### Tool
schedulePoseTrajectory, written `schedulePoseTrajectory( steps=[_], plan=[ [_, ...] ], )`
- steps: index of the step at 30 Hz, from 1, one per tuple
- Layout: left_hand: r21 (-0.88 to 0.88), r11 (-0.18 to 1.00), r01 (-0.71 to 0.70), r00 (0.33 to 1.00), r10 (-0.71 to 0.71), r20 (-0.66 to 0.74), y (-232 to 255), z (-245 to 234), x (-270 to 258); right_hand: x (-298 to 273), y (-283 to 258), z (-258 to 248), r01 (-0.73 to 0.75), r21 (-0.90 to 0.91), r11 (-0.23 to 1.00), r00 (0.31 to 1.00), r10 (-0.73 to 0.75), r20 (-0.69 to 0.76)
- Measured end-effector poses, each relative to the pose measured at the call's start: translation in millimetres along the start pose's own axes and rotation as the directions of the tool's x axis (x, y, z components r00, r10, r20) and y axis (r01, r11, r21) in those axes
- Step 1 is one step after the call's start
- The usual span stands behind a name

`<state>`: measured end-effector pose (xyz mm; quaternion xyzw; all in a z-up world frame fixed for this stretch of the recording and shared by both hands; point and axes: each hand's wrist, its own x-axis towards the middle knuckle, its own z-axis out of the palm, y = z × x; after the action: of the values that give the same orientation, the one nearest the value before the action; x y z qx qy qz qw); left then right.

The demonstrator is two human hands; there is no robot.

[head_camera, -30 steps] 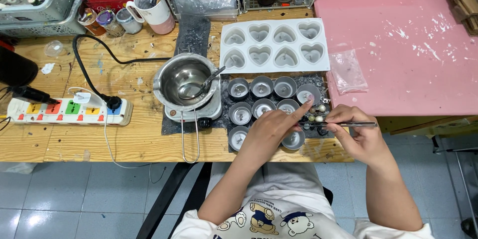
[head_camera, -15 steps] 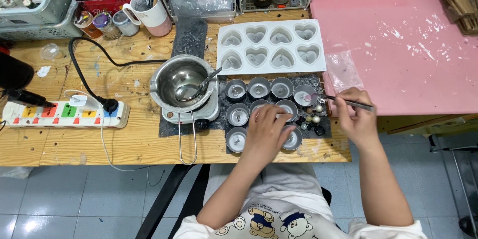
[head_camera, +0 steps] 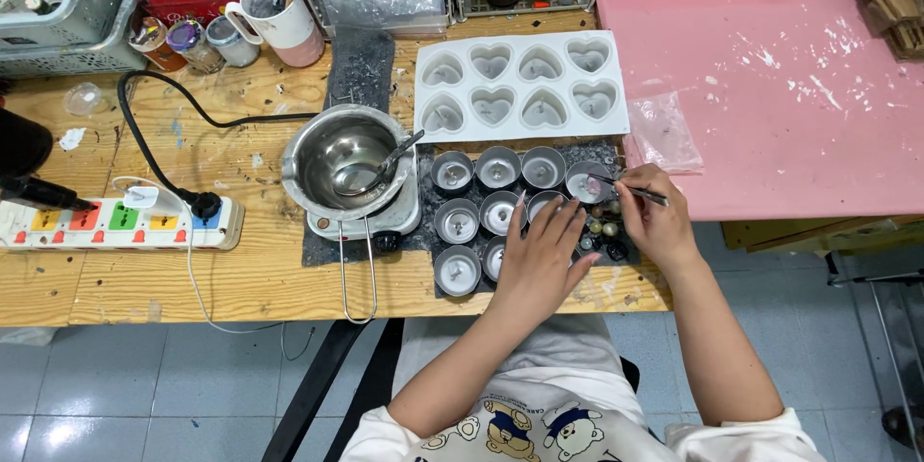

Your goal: Preparing and positioning wicks and decorative elements in small candle tins.

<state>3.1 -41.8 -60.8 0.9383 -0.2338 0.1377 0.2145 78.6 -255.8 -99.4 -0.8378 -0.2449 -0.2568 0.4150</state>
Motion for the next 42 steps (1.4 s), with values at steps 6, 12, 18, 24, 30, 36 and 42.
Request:
schedulePoseTrajectory(
  steps=[6,12,18,24,30,36,42],
  plan=[
    [-0.011,1.0,-0.001,1.0,0.001,0.002,3,-4,2,1,-2,0,-0.013,-0.01,1.0,0.999,0.014,0.03],
    [-0.034,0.999,0.012,1.0,-0.013,-0.018,0,-6,-3,2,-10,-2,-0.068,-0.023,0.997,0.997,0.068,0.024],
    [-0.083,0.996,0.015,0.999,-0.019,-0.047,-8,-22,-13,-10,-10,-19,-0.095,0.005,0.995,0.992,0.095,-0.081],
    [-0.181,0.984,0.004,0.995,-0.022,-0.099,-23,-46,-31,-44,-22,-43,-0.124,0.262,0.957,0.969,0.173,-0.176],
    [-0.246,0.965,-0.091,0.975,0.036,-0.22,-25,-57,-58,-48,-41,-33,-0.151,0.028,0.988,0.986,0.152,-0.071],
    [-0.533,0.801,-0.274,0.954,0.154,-0.258,-32,-24,-98,-49,-39,-18,-0.18,-0.011,0.984,0.982,0.179,-0.061],
    [-0.483,0.863,-0.151,0.974,0.047,-0.22,-34,-3,-100,-49,-43,-9,-0.169,-0.029,0.985,0.982,0.166,-0.093]
  ],
)
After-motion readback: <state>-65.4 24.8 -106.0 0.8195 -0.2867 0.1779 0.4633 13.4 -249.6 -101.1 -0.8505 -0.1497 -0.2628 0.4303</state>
